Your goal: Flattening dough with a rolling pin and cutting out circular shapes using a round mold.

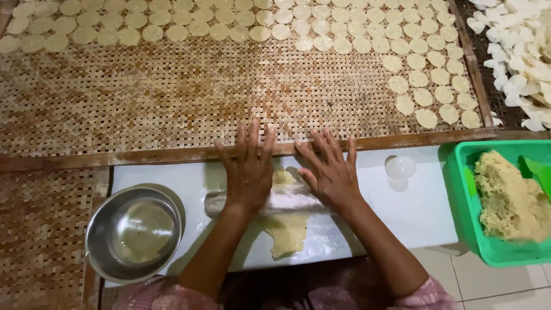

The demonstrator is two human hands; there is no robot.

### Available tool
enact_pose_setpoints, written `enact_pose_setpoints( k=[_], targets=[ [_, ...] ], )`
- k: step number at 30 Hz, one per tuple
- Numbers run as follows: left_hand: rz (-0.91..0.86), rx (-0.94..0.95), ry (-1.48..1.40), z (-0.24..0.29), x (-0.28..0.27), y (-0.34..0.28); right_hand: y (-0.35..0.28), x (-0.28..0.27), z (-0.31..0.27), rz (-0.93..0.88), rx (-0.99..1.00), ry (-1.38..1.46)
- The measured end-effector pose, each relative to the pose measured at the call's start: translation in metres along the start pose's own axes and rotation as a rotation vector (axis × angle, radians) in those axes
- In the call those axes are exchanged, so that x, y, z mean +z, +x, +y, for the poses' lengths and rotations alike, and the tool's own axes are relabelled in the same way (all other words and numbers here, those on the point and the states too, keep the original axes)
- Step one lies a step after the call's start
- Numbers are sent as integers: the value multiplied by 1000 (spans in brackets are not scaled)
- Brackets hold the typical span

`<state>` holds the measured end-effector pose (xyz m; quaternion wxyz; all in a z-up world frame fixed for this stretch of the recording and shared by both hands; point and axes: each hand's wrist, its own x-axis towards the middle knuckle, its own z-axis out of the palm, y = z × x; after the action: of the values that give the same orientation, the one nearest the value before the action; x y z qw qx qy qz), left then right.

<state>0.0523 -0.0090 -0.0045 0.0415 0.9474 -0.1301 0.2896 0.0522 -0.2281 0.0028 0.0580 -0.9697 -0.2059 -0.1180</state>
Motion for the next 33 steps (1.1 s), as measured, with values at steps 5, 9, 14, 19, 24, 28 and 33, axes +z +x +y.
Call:
enact_pose_setpoints(
  k=[5,9,14,19,24,28,33],
  targets=[
    [-95,-25,0,4,-9,-10,-6,3,0,52,-52,-17],
    [-256,-49,-41,9,-12,-31,-23,7,-2,12,-28,3],
    [-330,-69,-66,21,-28,-49,-42,4,-5,-38,-10,42],
    [-363,-66,-59,30,-44,-63,-61,-4,-15,-28,-11,0],
    [-324,-40,-50,40,-58,-78,-81,-6,-23,-23,12,-44],
    [-234,-35,-35,46,-61,-92,-98,-4,-28,102,8,-28],
    [-53,18,-21,53,-66,-113,-120,5,-32,171,-3,-69]
  ],
)
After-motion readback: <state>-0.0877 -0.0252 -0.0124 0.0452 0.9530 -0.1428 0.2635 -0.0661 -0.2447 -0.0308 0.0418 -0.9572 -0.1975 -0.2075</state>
